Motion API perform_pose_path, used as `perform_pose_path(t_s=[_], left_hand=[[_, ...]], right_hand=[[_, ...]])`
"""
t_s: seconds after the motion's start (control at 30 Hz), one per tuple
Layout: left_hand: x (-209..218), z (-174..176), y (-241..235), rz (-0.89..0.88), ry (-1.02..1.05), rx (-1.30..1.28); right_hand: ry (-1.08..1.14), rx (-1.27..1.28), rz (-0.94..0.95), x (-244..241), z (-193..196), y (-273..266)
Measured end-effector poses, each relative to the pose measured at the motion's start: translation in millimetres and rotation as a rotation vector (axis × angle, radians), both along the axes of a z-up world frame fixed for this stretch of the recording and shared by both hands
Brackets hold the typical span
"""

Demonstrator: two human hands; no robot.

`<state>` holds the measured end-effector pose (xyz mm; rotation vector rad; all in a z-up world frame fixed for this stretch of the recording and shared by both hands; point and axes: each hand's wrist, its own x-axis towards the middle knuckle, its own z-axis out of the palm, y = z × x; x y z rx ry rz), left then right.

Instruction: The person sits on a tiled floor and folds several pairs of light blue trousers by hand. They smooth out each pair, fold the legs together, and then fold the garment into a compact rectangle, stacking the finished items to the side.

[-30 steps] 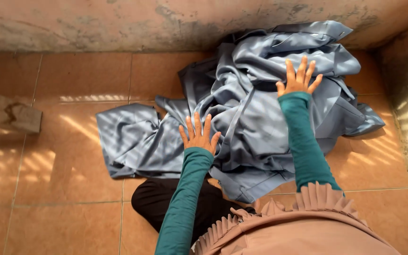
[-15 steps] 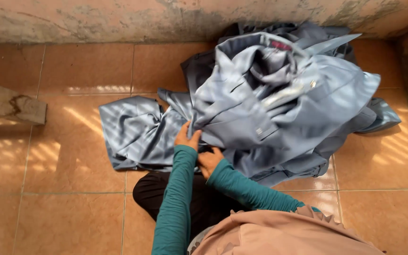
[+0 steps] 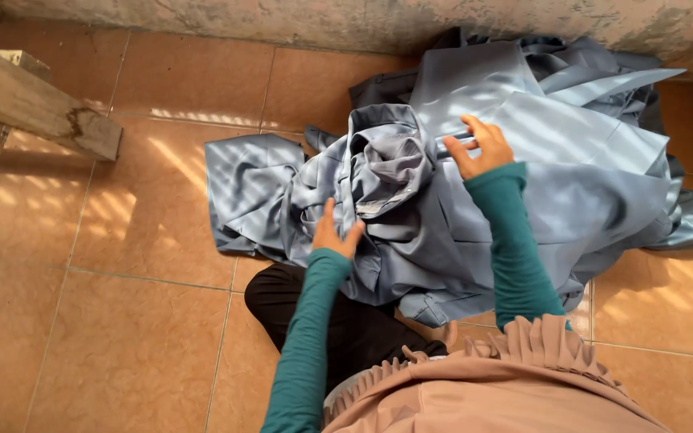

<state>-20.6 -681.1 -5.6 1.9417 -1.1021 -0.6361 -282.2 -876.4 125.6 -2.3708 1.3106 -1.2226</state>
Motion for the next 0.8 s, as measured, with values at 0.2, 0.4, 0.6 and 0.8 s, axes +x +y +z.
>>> perform_pose_path(t_s=[0.2, 0.4, 0.6, 0.8], left_hand=[[-10, -47, 23, -0.144, -0.114, 0.625], [34, -112, 34, -0.020, -0.152, 0.661], [105, 78, 102, 0.562, 0.093, -0.171], [153, 162, 254, 0.908, 0.467, -0.364]], right_hand=[[0.271, 0.559, -0.093, 54, -84, -82], [0.574, 0.819, -0.179, 63, -178, -166], [0.003, 0.302, -0.042, 128, 1, -97], [-0.354, 0.184, 0.649, 260, 163, 74]])
